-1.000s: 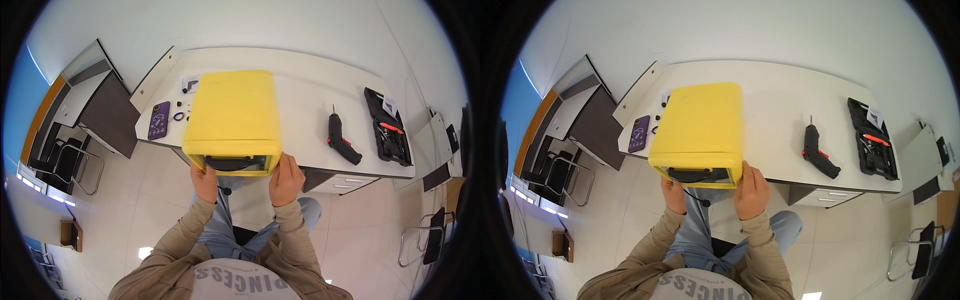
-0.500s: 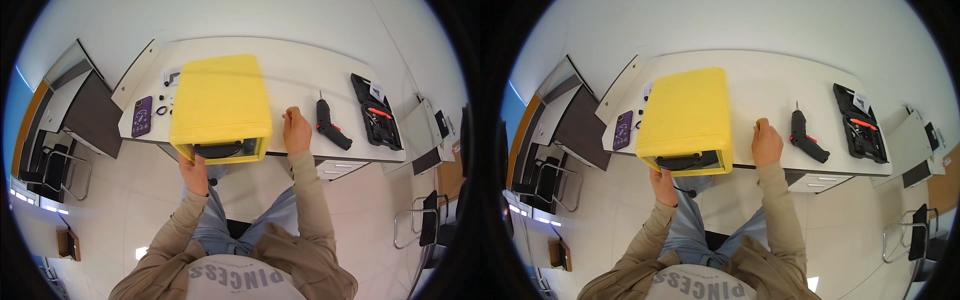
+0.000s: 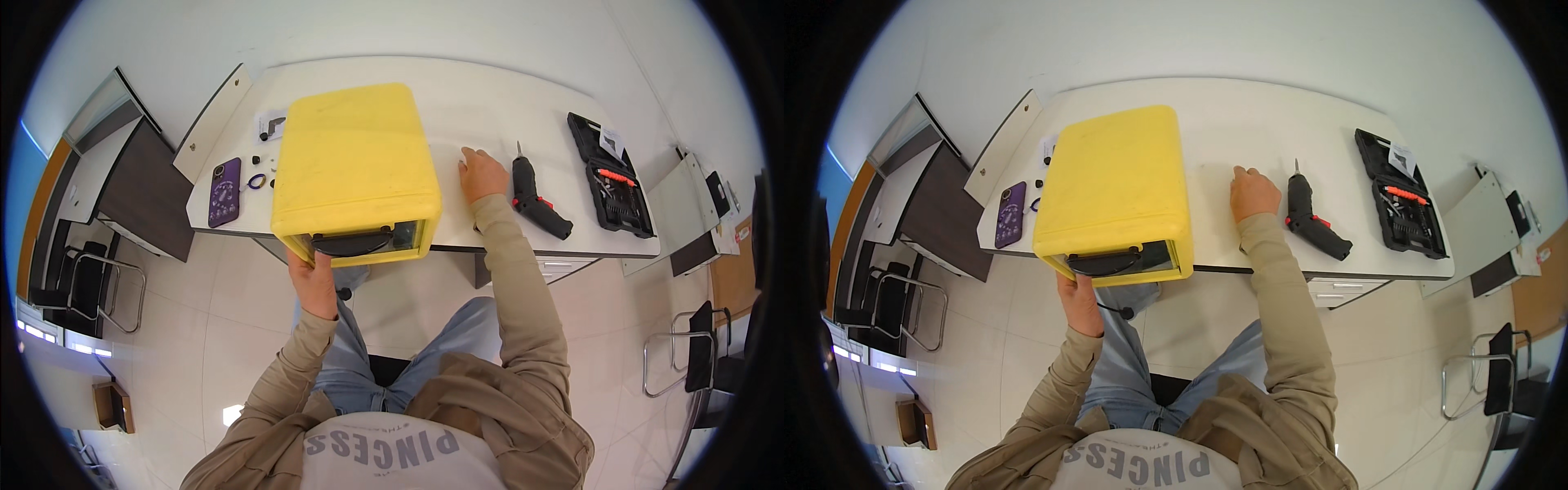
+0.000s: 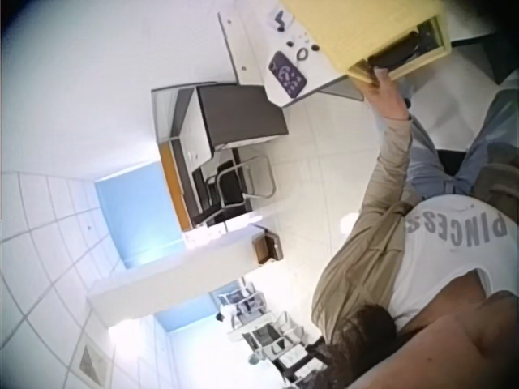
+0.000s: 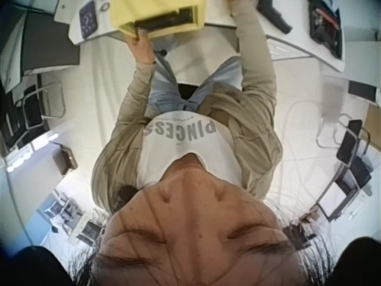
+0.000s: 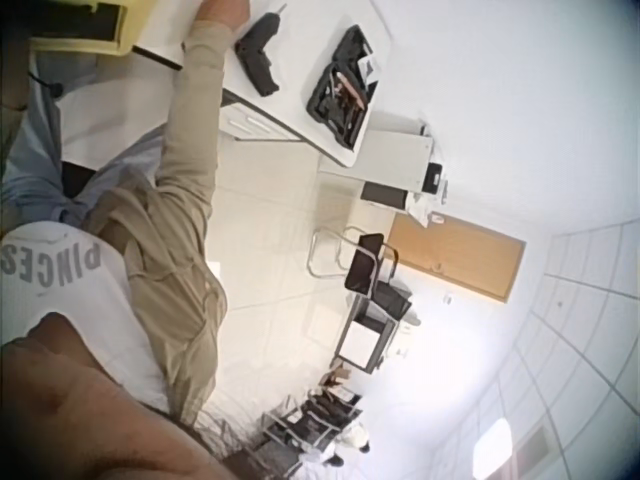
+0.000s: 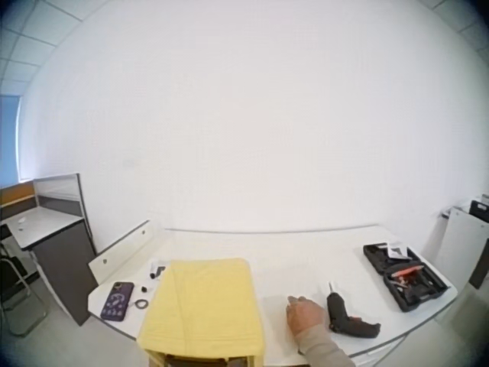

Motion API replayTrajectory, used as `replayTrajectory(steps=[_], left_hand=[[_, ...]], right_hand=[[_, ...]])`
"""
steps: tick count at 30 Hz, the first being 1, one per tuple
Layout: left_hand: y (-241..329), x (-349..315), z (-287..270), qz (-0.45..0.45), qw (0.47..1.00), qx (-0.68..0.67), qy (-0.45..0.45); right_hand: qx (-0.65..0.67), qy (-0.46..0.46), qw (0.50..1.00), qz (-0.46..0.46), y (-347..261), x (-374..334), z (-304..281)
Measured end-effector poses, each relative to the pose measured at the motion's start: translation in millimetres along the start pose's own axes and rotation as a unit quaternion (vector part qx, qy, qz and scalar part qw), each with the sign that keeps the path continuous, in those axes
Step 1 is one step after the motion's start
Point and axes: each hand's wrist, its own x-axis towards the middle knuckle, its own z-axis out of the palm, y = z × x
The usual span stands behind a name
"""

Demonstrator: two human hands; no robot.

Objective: The person aligns a yellow plastic cover onto a gray electronic device and secures it using a power drill. They insert screws into the cover and drive them in with the drill to fasten the casing.

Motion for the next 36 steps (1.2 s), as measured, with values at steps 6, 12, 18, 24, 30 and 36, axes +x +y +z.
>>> replayTrajectory(steps=[6, 12, 18, 24, 30, 36], left_hand=[[0.6, -1.4, -5.6, -0.015, 0.999, 0.049, 0.012], [4.0, 0.4, 0.4, -0.027, 1.000, -0.004, 0.015], [-6.0, 0.3, -4.0, -0.004, 1.000, 0.020, 0.022], [-1.3, -1.1, -6.9, -0.001, 0.999, -0.006, 0.038], [14.0, -5.8, -16.5, -0.024, 1.000, 0.010, 0.004], [46.6, -1.6, -13.8, -0.043, 0.998, 0.001, -0.048]], right_hand=[[0.496, -0.135, 0.856, 0.043, -23.4, -66.3, -47.0], [0.358, -0.055, 0.919, -0.155, -59.1, -120.7, -63.1], [0.376, 0.048, 0.921, -0.088, -78.3, -136.0, -40.6], [0.407, 0.069, 0.910, -0.045, -88.4, -151.7, -44.6], [0.510, 0.077, 0.856, 0.037, -103.4, -170.0, -48.6], [0.695, 0.121, 0.703, 0.093, -116.1, -169.0, -40.5]])
